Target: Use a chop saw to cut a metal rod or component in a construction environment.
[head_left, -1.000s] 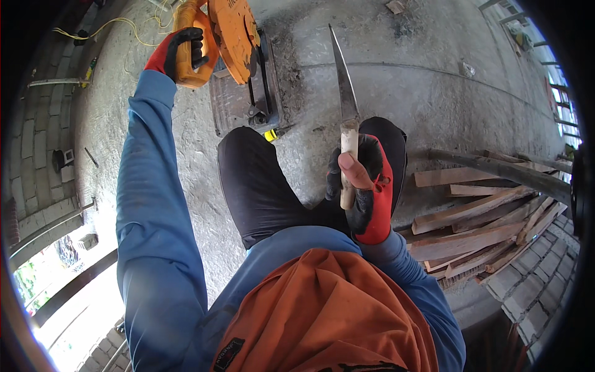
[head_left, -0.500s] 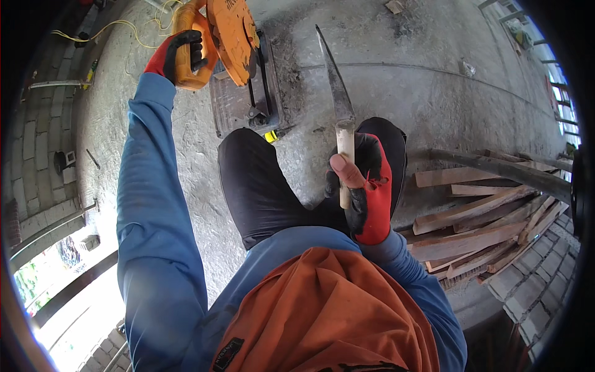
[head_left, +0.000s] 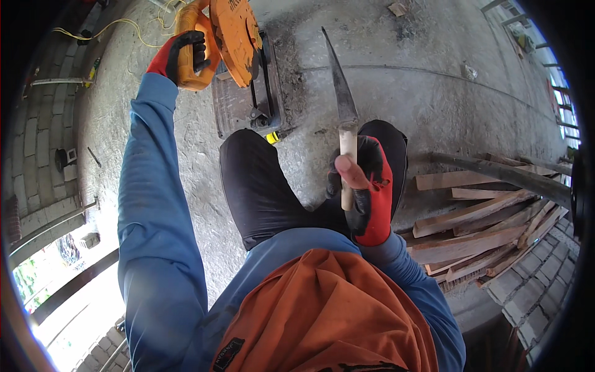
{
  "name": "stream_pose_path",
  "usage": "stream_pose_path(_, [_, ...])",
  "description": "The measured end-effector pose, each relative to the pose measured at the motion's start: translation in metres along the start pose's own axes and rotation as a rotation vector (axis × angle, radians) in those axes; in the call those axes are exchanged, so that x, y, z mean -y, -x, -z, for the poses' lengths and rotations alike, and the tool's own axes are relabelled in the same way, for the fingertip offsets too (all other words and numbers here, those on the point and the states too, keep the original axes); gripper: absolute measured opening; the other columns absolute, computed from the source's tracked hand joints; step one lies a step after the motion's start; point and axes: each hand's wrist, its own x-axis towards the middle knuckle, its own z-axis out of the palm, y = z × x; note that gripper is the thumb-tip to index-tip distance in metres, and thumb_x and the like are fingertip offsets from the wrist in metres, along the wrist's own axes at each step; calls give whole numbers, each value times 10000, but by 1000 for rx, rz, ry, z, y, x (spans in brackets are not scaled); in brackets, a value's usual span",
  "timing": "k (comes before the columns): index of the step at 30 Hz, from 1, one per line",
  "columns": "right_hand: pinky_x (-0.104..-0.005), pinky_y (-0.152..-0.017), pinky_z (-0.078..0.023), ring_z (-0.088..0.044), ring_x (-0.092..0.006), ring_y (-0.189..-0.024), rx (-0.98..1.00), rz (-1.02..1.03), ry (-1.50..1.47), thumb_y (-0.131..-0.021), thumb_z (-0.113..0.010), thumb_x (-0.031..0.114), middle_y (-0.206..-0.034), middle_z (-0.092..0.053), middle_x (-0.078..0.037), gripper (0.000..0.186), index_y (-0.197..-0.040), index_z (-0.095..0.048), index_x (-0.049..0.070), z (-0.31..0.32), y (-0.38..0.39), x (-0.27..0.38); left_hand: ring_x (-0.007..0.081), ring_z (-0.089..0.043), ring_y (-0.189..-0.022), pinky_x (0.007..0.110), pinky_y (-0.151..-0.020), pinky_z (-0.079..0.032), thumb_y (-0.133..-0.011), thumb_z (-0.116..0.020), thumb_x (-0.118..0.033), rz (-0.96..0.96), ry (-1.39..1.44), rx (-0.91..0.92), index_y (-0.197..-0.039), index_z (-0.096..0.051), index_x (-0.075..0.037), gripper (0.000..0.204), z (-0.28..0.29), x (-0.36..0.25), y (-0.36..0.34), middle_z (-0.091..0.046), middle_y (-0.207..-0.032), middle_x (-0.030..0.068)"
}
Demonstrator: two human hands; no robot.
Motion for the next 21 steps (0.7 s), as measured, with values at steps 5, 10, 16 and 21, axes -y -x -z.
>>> stream_pose_path(5, [-253, -563, -417, -518, -90, -625, 25, -71, 10, -926, -600, 341, -765, -520, 5, 284, -948, -573, 58, 3, 1, 2, 188, -650, -724, 361, -705, -591, -857, -697, -264, 12, 29, 38, -1057, -629, -44, 305, -4, -4, 4, -653, -830, 64])
stream_pose_path(10, [-248, -556, -411, -504, -91, -602, 69, -83, 13, -947, -554, 357, -741, -511, -3, 303, -932, -566, 55, 5, 1, 2, 200, -661, -757, 371, -722, -593, -850, -706, -259, 20, 44, 35, -1057, -627, -45, 308, -3, -3, 5, -660, -854, 75])
stream_pose_path(16, [-260, -499, -383, -478, -104, -536, 68, -84, -1, -963, -519, 360, -697, -529, -32, 315, -912, -563, 52, 11, 1, -5, 203, -664, -743, 362, -692, -588, -849, -706, -253, 7, 82, 39, -1058, -628, -50, 302, -8, -1, 4, -667, -852, 78])
stream_pose_path(21, [-270, -477, -384, -475, -115, -515, 74, -156, -81, -975, -468, 368, -694, -533, -44, 354, -986, -570, 30, 9, 2, -5, 207, -659, -674, 349, -631, -574, -850, -702, -249, 53, 99, 116, -1053, -634, -56, 288, -6, -7, -6, -667, -801, 70])
